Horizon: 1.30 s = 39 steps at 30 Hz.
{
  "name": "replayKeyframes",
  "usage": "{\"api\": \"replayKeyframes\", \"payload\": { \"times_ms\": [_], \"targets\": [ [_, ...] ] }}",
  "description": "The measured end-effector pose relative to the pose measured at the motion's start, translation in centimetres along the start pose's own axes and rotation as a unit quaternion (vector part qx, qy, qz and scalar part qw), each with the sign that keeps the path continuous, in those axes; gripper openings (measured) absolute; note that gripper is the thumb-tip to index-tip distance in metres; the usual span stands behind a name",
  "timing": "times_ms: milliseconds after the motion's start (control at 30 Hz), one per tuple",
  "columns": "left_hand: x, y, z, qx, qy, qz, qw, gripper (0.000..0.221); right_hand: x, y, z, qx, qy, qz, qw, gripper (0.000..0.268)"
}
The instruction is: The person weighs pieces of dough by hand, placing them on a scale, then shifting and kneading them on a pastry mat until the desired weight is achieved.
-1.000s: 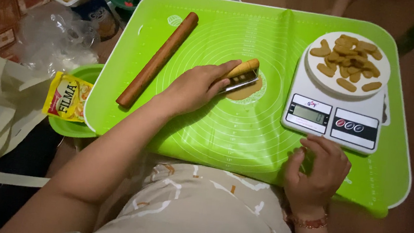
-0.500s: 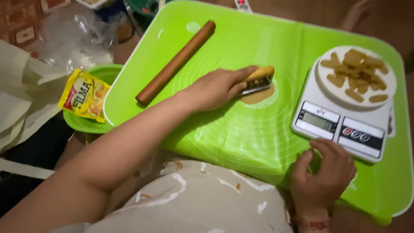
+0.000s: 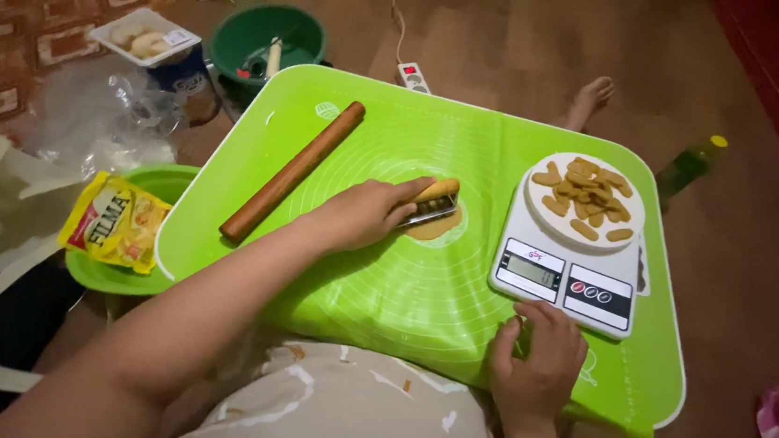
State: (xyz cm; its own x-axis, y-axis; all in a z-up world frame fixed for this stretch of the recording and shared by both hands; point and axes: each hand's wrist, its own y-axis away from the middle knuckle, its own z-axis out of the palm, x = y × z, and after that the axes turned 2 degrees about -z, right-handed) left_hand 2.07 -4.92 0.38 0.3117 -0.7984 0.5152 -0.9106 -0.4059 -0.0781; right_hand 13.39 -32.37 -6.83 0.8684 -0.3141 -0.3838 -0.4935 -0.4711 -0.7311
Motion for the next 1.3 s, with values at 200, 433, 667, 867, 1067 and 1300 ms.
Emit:
{"api": "replayKeyframes", "payload": {
  "times_ms": [200,433,667,867,1067,1300],
  "targets": [
    [-0.7,-1.8,0.2,-0.022,0.023,0.016,0.999,0.053,0.6,-0.5,-0.1,0.017,0.012,-0.005,1.000,0.017],
    [0.5,-1.0,0.1,0.003,0.022,-0.022,1.000,0.052,0.2,-0.5,-0.1,-0.001,-0.006,-0.023,1.000,0.018],
    [0.9,-1.1,-0.4,0.008,0.020,0.006,1.000,0.053,0.2,-0.5,0.0,0.002,0.003,-0.021,1.000,0.019],
    [0.6,-0.9,-0.3,0.000,0.020,0.008,1.000,0.053,0.0,-0.4,-0.1,-0.009,-0.003,-0.023,1.000,0.019],
    [-0.8,-0.8,-0.1,0.008,0.020,0.016,1.000,0.052,-0.1,-0.4,-0.2,-0.015,0.005,-0.029,0.999,0.020],
    [-0.7,-1.3,-0.9,-0.013,0.020,0.005,1.000,0.053,-0.1,-0.4,-0.1,-0.021,0.002,-0.040,0.999,0.019]
  ]
}}
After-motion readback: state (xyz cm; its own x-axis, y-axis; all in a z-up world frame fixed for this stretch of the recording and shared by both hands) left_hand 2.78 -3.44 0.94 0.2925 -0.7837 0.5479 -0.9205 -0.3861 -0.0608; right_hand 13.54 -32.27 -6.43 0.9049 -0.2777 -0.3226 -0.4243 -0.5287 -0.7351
